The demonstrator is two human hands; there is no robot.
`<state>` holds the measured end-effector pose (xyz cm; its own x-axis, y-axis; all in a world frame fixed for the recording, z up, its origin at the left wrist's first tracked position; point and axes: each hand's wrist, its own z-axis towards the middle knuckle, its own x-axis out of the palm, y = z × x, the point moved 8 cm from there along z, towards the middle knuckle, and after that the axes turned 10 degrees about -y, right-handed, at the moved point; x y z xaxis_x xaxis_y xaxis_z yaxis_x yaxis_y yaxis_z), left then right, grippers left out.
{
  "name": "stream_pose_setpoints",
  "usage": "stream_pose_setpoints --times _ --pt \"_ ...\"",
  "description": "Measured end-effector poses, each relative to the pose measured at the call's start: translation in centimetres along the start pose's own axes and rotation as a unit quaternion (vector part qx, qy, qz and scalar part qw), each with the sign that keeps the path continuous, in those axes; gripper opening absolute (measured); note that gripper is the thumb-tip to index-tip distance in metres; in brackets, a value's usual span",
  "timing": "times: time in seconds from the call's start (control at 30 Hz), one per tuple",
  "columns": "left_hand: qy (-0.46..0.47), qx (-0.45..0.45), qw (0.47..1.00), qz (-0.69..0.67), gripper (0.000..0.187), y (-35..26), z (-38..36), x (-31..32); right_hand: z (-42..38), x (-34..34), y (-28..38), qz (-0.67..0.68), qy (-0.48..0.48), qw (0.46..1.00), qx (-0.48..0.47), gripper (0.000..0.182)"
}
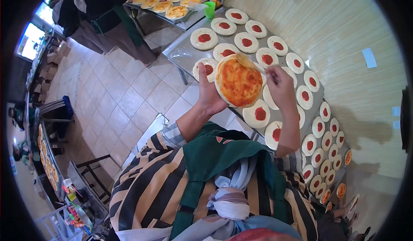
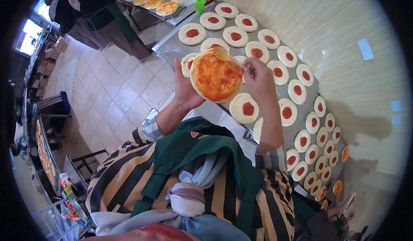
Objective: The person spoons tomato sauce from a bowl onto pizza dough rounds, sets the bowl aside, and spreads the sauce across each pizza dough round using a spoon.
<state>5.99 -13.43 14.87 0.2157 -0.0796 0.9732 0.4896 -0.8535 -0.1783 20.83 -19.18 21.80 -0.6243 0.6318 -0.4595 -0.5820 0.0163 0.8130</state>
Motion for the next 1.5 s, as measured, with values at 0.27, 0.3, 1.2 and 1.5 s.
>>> stream_pose_setpoints --times 0.27,0.3,1.2,1.5 --pt "-0.013 0.016 1.000 -0.003 0.107 -0.5 0.0 -1.7 -0.4 3.3 1.1 0.041 0.018 0.998 -0.034 0.008" --pt "-0.012 0.016 1.000 -0.018 0.106 -0.9 -0.1 -1.8 -0.3 3.2 0.7 0.042 0.016 0.998 -0.037 0.008" --pt "-0.034 0.003 0.996 -0.077 0.107 -22.2 7.2 -9.1 5.9 16.2 0.4 0.021 0.056 0.991 0.122 0.011" --pt "-0.188 0.024 0.982 0.009 0.111 -25.7 8.0 -20.5 5.5 17.3 -2.7 0.009 -0.054 0.987 0.151 0.010"
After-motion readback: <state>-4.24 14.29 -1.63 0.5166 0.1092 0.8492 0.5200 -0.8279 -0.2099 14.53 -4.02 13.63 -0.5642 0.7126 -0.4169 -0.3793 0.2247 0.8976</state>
